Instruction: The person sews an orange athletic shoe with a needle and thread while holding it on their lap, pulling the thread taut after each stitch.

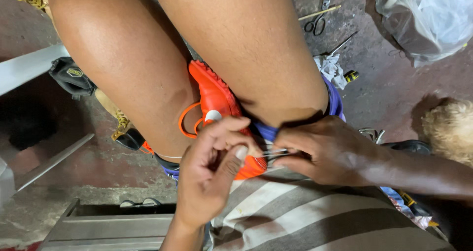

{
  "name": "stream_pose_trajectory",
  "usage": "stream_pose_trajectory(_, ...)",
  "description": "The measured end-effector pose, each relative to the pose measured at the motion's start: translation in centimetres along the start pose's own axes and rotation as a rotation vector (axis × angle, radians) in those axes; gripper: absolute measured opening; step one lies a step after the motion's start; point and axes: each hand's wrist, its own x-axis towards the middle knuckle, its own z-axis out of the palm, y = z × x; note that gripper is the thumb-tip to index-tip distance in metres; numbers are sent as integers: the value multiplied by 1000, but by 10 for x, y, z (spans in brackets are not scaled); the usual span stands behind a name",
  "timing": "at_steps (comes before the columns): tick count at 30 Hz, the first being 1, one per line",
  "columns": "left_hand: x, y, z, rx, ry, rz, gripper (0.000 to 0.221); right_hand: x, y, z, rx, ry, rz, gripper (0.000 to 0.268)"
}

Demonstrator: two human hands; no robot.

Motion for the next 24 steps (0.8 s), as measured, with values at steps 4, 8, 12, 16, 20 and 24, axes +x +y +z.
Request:
stream_pose_trajectory(4,-3,19,8,464,-18,81,42,-2,9,-15,78,-100,218,16)
stream_pose_trajectory(8,0,25,17,452,83,50,41,-5,12,-19,195,-111,347,14)
stream_pose_trajectory(12,5,26,18,547,67,67,48,-15,18,-26,347,0,268,12)
stream_pose_trajectory(16,4,23,22,708,-118,50,66,-17,25,-17,333,8,107,10)
stream_pose_trajectory(20,6,26,24,674,-54,24,80,2,12,4,32,77,-178,12)
stream_pose_trajectory(24,3,25,24,634,-44,-24,87,9,6,4,-463,118,-314,16)
